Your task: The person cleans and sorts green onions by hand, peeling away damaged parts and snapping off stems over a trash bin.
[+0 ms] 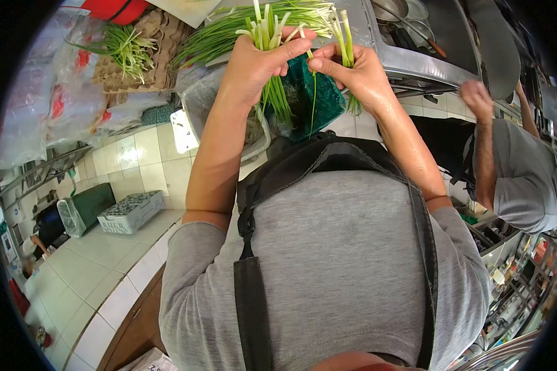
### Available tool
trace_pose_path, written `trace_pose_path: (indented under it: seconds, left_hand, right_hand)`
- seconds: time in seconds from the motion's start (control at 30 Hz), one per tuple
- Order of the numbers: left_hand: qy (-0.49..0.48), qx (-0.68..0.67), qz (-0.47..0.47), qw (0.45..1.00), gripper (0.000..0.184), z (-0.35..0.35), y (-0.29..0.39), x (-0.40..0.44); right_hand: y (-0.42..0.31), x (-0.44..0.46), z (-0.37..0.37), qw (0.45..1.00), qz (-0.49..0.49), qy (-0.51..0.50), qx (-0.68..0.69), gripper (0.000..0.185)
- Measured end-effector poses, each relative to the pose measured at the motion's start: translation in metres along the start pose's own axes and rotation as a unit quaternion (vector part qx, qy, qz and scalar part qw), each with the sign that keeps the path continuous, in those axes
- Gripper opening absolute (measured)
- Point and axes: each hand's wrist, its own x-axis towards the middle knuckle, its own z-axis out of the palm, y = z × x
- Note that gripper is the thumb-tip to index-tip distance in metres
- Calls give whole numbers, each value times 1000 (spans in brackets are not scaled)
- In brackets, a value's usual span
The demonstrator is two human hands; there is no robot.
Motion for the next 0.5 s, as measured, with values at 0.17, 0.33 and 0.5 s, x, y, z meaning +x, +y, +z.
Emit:
trace_pose_path:
  seconds: [0.17,0.33,0.5]
  left_hand:
    - [53,-1,18,998,25,-7,2,4]
    - [109,-42,89,989,25,-27,15,8]
    - [136,-67,120,981,25,-49,27,5]
  right_hand:
    - [11,3,-5,999,8,-29,-26,21]
    - [48,0,-20,995,49,-63,-56,17]
    - [114,-4,-47,991,124,-35,-33,16]
